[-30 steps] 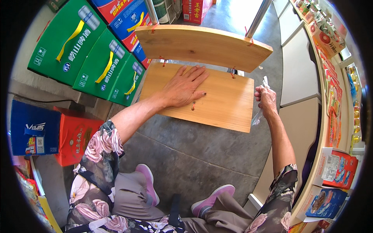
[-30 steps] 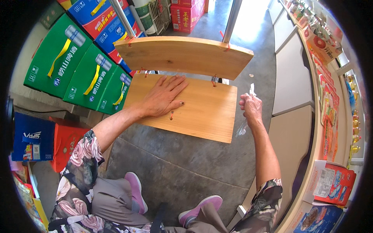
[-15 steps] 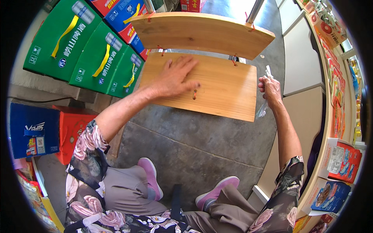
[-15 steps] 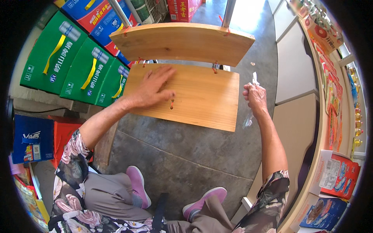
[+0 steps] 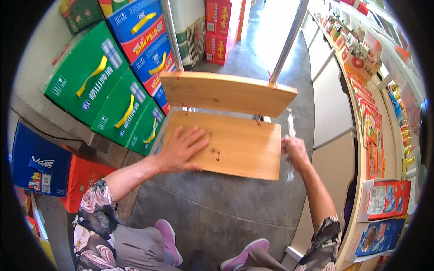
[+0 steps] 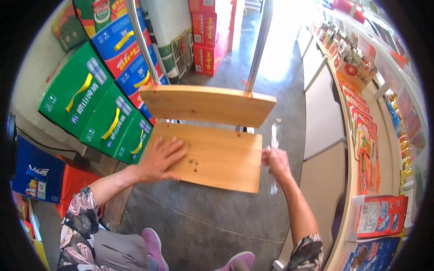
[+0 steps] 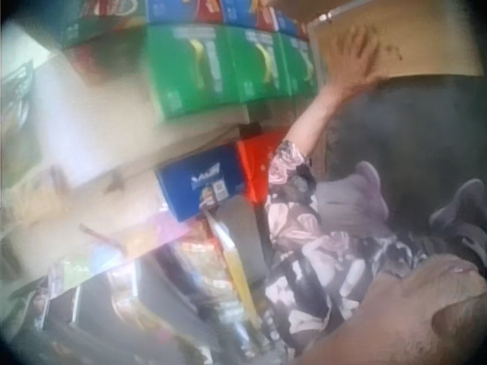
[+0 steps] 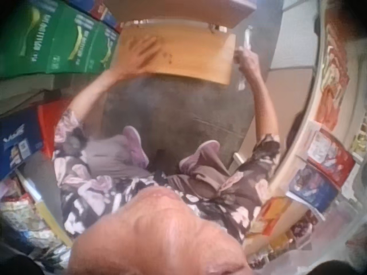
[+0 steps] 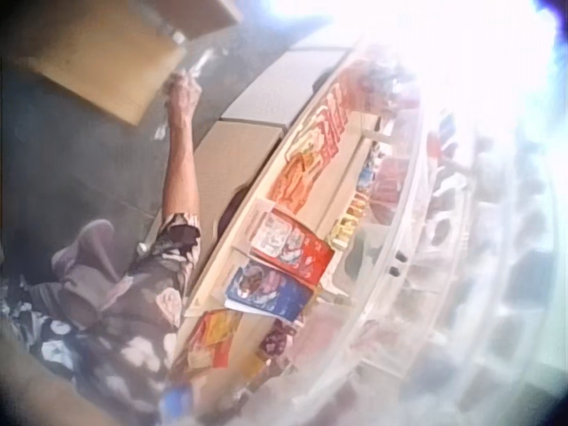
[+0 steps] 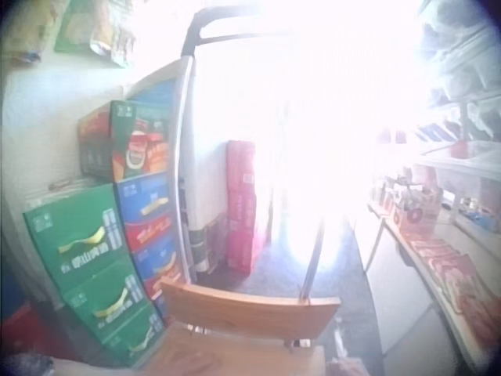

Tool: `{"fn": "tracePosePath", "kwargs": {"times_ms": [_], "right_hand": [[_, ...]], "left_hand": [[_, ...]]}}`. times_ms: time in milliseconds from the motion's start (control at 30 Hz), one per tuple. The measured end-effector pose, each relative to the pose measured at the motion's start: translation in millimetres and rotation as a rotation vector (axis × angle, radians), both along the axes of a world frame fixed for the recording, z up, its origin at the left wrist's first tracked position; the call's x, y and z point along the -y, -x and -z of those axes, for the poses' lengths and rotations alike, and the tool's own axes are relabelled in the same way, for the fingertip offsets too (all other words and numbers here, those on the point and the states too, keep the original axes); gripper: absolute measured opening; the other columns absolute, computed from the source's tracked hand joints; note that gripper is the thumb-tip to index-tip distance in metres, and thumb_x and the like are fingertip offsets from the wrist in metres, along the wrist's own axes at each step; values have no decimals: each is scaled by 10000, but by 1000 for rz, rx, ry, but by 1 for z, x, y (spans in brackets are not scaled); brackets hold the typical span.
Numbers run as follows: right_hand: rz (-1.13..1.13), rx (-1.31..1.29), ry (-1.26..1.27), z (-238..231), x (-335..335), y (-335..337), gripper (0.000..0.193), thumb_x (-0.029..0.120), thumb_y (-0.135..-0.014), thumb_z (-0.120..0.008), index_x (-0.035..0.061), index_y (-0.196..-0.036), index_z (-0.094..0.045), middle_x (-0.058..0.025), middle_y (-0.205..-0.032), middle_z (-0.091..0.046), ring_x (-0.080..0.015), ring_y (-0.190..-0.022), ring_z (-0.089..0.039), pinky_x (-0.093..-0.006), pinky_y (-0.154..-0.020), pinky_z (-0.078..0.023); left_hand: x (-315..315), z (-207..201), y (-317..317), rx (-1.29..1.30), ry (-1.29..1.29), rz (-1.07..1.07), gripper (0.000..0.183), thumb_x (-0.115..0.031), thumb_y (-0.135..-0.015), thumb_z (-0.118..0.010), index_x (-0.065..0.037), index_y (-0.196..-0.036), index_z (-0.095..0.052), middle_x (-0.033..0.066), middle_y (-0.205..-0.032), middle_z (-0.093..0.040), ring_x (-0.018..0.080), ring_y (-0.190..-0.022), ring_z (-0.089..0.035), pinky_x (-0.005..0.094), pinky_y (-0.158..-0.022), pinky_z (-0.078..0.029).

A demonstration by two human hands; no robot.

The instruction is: The person attaches a wooden board to a metal walker frame using red string. They position the board, then tie the string through holes in the board and around the frame's metal bars to secure it.

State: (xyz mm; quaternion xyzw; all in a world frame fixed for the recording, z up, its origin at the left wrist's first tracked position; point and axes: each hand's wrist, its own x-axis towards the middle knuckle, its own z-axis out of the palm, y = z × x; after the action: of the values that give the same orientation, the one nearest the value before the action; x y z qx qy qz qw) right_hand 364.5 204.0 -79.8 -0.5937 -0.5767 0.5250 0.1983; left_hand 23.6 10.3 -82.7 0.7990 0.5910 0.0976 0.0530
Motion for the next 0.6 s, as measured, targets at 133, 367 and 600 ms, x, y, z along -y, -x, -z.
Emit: {"fn": "tracePosePath", "kwargs": {"times_ms": [133, 367, 600], "right_hand": [[49, -6, 28, 4, 14, -4, 288, 282, -858, -497, 42, -844, -656, -25, -660, -609, -111, -570, -548, -265, -444, -381], [-69, 48, -54, 14, 27, 5, 408, 386, -906, -482, -3, -890, -604, -51, -704, -586, -102, -588, -505, -270, -479, -389], [-13, -218, -37, 28, 32, 23, 419, 344, -887, -536, -51, -1011, -602, -92, -862, -652, -139, -763, -581, -308, -706, -467]], "left_hand": [[21, 0, 23, 51, -157, -198, 690, -423, -796, -625, -91, -1350, -383, 176, -1427, -304, 343, -1348, -250, 577, -1048, -173], [38, 3, 12, -88, -147, -50, 685, -351, -766, -676, -58, -1320, -400, 175, -1399, -342, 350, -1307, -308, 569, -1000, -247], [31, 14, 11, -414, -305, -33, 541, -117, -780, -546, -101, -1313, -452, 209, -1333, -431, 417, -1201, -435, 588, -914, -363]]}}
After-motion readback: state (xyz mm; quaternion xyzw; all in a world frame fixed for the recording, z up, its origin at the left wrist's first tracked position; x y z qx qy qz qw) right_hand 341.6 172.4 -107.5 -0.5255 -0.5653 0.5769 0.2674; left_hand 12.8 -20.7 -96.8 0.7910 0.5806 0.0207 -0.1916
